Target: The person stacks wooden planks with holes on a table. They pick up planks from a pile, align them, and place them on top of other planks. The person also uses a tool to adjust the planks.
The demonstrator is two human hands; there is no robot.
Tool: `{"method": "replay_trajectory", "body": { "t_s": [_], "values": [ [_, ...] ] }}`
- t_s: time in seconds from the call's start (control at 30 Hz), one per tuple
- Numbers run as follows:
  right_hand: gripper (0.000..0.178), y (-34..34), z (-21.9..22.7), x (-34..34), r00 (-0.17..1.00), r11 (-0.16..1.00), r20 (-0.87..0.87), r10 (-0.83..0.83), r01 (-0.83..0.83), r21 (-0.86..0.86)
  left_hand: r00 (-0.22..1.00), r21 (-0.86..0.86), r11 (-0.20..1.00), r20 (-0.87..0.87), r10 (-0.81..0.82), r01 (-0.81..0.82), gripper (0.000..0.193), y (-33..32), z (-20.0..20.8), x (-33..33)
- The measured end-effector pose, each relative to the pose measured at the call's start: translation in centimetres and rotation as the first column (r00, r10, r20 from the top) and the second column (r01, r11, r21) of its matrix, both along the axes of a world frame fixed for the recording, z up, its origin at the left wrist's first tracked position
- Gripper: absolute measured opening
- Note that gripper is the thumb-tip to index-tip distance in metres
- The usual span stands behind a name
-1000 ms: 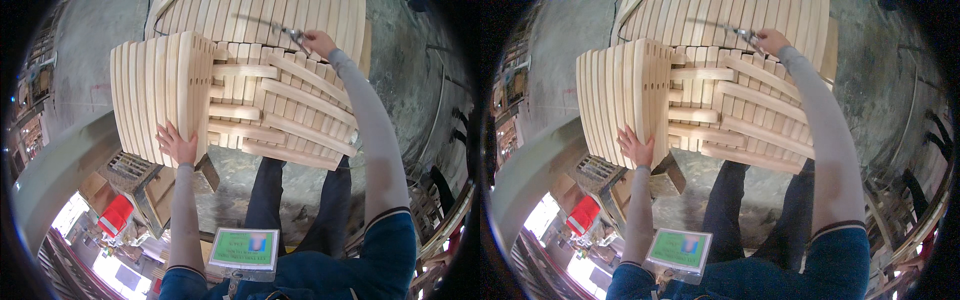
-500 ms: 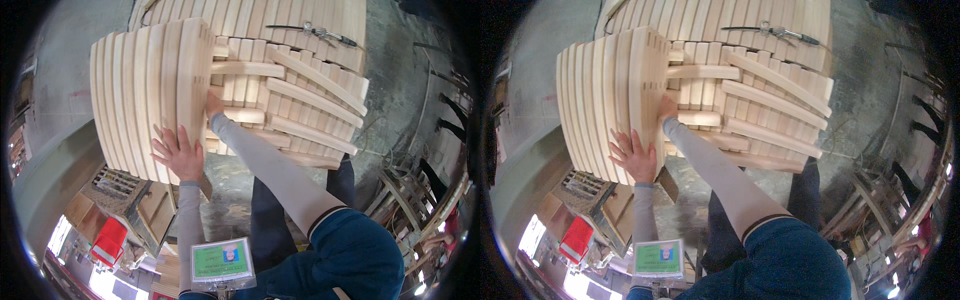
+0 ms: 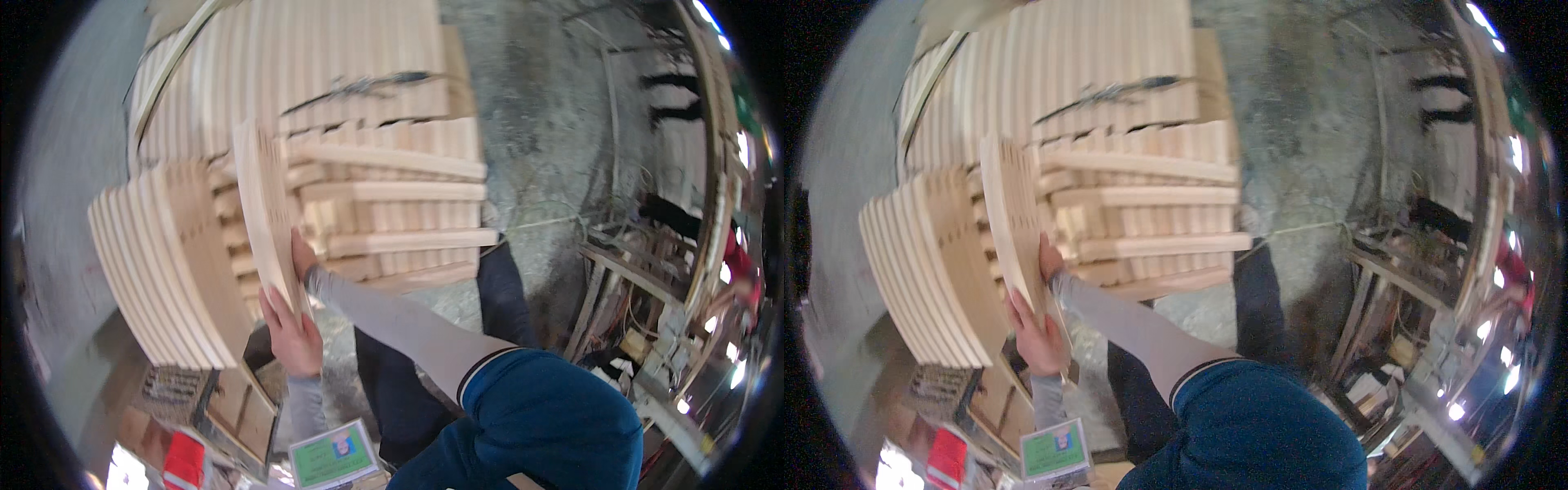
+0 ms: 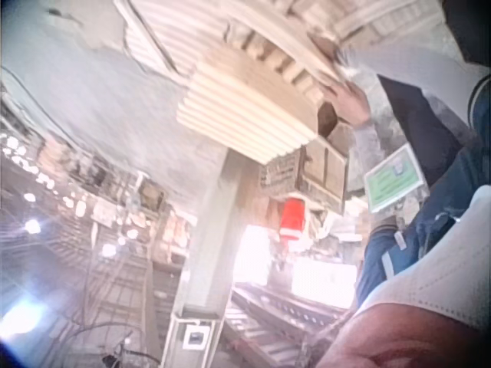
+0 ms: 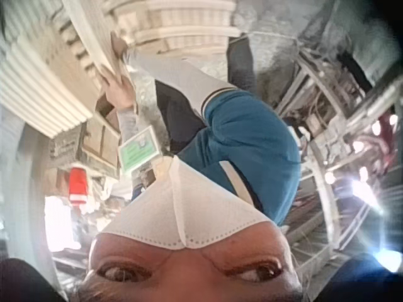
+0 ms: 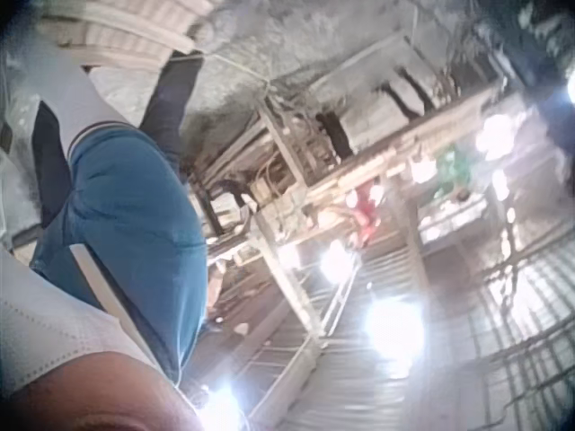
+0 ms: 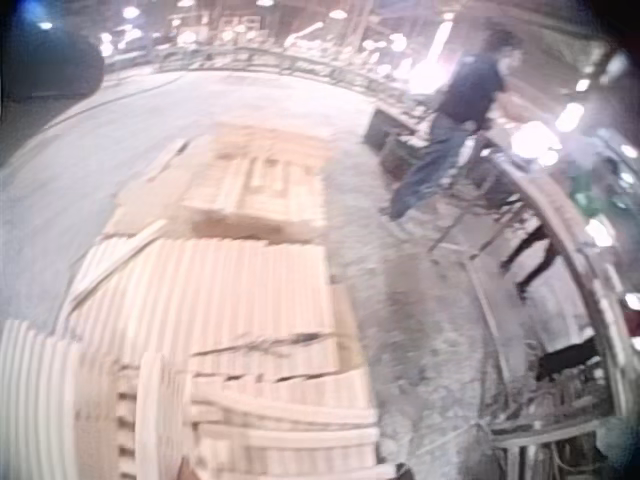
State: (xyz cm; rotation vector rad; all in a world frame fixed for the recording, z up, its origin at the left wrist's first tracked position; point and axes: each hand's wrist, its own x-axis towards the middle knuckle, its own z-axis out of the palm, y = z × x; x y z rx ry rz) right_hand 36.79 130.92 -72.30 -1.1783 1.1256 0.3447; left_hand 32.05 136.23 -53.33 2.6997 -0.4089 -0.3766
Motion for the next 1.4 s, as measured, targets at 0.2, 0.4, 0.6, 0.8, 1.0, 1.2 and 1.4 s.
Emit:
{"method": "replay_trajectory", "body": {
  "t_s": [0.2, 0.4, 0.6, 0.8, 1.0, 1.2, 1.4],
  "values": [
    [0.058, -16.6, 10.3, -8.2, 0.921, 0.911, 0.029, -0.388, 0.379, 0.164, 0.976, -0.132, 0.968, -0.017, -0.218, 0.214, 0.075, -12.9, 7.7, -6.6],
    [0.061, -38.0, 23.8, -18.5, 0.651, 0.59, 0.071, -0.756, 0.63, 0.506, 0.9, -0.269, 0.866, 0.013, -0.435, 0.422, 0.08, -29.2, 17.3, -13.5],
    [0.05, -58.8, 37.7, -32.1, 0.529, 0.494, 0.163, -0.833, 0.576, 0.652, 0.82, -0.373, 0.745, 0.09, -0.565, 0.553, 0.082, -48.3, 27.7, -21.8],
    [0.042, -71.4, 49.7, -41.8, 0.382, 0.53, 0.38, -0.842, 0.719, 0.45, 0.677, -0.473, 0.574, 0.069, -0.732, 0.669, 0.088, -62.3, 37.8, -26.0],
    [0.039, -78.2, 57.4, -44.3, 0.237, 0.501, 0.546, -0.804, 0.765, 0.405, 0.467, -0.782, 0.318, -0.04, -0.883, 0.536, 0.093, -74.2, 46.4, -24.8],
    [0.04, -85.5, 61.0, -42.7, 0.194, 0.48, 0.689, -0.698, 0.84, 0.251, 0.37, -0.842, 0.208, -0.01, -0.929, 0.498, 0.097, -83.7, 50.5, -21.6],
    [0.041, -98.0, 63.6, -37.1, 0.127, 0.404, 0.819, -0.559, 0.904, 0.137, 0.298, -0.921, 0.065, 0.058, -0.953, 0.385, 0.098, -96.4, 50.6, -15.0]
  ]
}}
